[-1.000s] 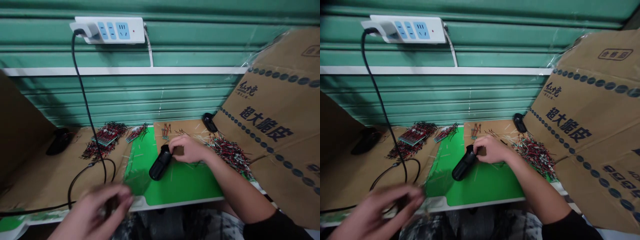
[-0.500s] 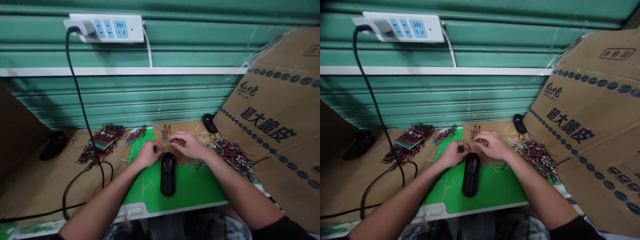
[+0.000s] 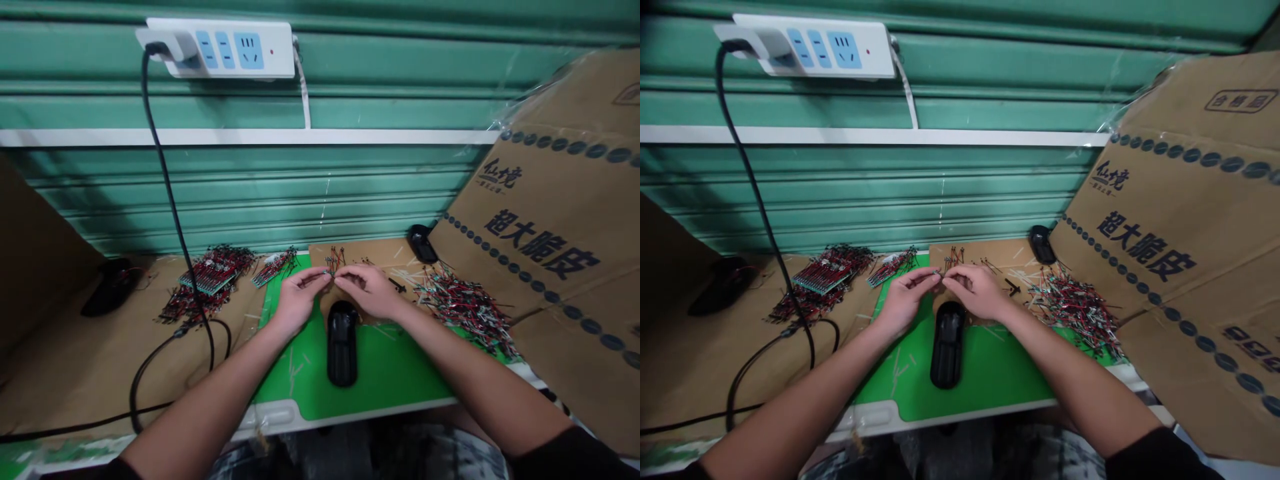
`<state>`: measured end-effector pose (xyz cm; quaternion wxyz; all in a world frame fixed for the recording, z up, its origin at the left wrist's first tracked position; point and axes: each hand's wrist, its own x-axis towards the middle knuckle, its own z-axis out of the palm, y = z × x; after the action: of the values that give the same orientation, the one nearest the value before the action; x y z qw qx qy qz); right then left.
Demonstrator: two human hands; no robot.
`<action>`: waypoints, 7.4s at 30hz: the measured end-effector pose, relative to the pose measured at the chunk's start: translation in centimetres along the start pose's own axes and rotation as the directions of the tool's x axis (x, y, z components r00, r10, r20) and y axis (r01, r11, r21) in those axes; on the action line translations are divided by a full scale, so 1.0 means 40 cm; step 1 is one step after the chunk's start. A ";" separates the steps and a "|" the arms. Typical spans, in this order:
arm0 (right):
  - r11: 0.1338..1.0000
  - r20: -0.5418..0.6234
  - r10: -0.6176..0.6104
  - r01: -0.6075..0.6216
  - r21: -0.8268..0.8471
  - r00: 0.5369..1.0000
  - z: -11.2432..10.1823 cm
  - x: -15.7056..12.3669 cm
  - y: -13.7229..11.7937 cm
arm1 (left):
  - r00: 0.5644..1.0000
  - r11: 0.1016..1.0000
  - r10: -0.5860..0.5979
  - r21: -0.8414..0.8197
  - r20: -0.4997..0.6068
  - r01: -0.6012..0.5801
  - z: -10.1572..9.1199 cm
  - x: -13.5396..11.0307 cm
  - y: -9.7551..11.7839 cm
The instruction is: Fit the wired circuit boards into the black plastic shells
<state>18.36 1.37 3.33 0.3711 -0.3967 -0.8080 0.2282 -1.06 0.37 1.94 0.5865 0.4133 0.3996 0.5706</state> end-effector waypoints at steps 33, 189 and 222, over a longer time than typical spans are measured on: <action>0.987 -0.332 -0.149 0.118 -0.113 0.931 -0.012 0.009 0.026 | 0.997 0.995 -0.017 0.099 0.076 0.010 -0.002 0.014 -0.012; 0.649 0.197 0.392 -0.423 0.632 0.898 0.066 -0.015 0.031 | 0.991 0.989 -0.132 -0.060 0.029 0.134 0.009 -0.017 -0.012; 0.893 0.064 -0.450 0.447 0.060 0.891 -0.004 -0.034 -0.051 | 0.933 0.919 -0.349 -0.227 -0.086 0.322 0.012 -0.006 -0.003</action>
<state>18.08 -0.91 4.21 0.3914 -0.1825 -0.8860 0.1687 -0.56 0.12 1.99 0.6897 0.2380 0.4383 0.5250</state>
